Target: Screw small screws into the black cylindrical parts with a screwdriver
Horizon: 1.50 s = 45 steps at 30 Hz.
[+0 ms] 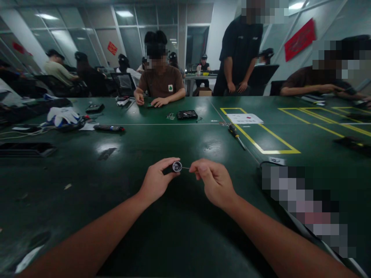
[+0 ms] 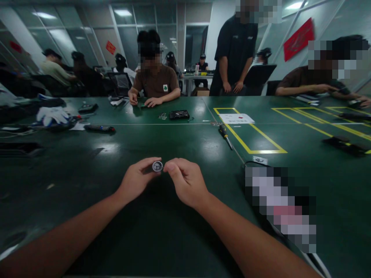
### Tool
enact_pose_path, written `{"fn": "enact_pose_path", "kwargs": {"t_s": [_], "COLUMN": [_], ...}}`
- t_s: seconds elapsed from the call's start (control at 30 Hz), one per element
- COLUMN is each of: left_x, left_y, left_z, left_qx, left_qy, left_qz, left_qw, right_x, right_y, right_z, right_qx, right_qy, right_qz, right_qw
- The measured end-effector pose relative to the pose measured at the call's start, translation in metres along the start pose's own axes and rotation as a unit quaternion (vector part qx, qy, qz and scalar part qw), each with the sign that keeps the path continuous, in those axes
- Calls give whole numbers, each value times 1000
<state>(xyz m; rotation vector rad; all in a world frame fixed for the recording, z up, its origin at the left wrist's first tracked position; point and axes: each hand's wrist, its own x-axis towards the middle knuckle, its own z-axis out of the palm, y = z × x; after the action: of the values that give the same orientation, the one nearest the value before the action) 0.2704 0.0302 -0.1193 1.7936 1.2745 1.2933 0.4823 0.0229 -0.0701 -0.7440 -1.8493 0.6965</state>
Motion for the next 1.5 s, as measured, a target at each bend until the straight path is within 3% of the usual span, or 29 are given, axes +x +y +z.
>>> {"fn": "enact_pose_path", "kwargs": {"t_s": [0.1,0.23,0.63,0.7,0.77,0.8,0.87,0.93,1.03,1.17,1.5], "left_x": [1,1,1,1,1,1,1,1,0,-1,1], "left_y": [-1,3,7,7,8,9,11,12,14,17,16], "left_z": [-2,-4,-5,-5,-5,-5,-5,-4,-5,-5,-6], "left_qx": [0,18,50,46,42,41,44,48,50,53,54], "left_qy": [-1,-2,-8,-4,-2,-3,-7,-10,-9,-8,-3], "left_qz": [-8,-12,10,11,15,16,17,15,11,6,2], "left_qw": [1000,1000,999,999,999,999,999,999,999,999,999], "right_x": [-1,4,12,15,17,18,18,18,16,13,6], "right_y": [1,9,15,21,28,32,37,39,34,24,15], "right_z": [3,6,6,5,3,3,2,2,5,6,1], "right_qx": [-12,67,93,155,262,309,347,334,261,142,22], "right_qy": [32,105,121,137,142,115,117,144,177,161,106], "right_qz": [50,113,155,197,279,319,343,321,252,173,93], "right_qw": [998,986,976,958,913,889,865,874,915,961,990]}}
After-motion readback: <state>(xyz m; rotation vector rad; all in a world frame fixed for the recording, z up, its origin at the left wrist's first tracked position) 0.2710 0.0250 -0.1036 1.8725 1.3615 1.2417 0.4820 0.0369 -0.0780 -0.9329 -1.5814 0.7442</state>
